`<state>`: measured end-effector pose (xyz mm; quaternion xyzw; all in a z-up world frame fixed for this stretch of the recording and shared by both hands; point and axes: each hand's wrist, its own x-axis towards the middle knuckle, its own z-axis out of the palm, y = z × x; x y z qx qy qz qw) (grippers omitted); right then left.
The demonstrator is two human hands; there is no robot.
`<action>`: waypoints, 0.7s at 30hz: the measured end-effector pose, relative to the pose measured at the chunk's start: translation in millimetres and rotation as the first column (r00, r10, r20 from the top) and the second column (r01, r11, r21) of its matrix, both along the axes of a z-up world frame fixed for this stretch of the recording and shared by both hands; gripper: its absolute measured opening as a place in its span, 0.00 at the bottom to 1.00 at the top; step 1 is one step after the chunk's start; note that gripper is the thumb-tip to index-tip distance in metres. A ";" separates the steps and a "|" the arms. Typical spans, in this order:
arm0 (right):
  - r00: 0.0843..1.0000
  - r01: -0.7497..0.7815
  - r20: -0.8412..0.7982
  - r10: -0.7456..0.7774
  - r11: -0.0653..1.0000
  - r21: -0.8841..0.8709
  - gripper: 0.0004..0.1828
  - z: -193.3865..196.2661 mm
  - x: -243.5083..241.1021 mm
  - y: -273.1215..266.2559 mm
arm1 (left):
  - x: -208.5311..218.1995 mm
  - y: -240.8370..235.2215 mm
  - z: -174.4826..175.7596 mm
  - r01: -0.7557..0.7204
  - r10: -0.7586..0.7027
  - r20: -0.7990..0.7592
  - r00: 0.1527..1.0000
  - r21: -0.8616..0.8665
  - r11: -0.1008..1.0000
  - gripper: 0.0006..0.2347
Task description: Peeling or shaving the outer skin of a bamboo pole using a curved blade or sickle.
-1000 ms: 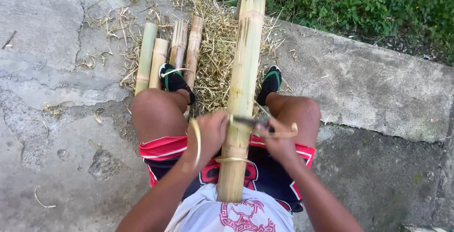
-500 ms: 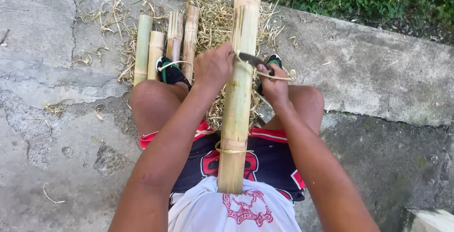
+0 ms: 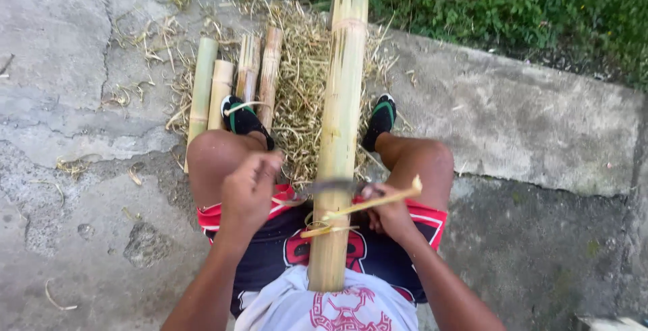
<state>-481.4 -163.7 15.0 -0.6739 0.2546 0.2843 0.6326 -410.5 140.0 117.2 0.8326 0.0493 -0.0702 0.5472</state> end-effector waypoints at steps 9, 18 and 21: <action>0.828 0.482 0.240 -0.507 0.862 0.158 0.22 40.6 128.6 15.1 | 78.6 -48.8 18.6 -0.058 -0.003 0.451 0.892 0.121 0.991 0.19; 0.801 0.006 0.439 0.407 0.728 -0.686 0.27 11.7 266.6 -13.9 | 244.6 -100.1 -135.5 0.035 -0.242 0.429 0.870 0.437 0.899 0.18; 0.808 -0.012 0.393 0.439 0.680 -0.733 0.25 8.8 314.7 -17.4 | 285.3 -109.9 -115.6 0.117 -0.214 0.238 0.947 0.365 0.923 0.14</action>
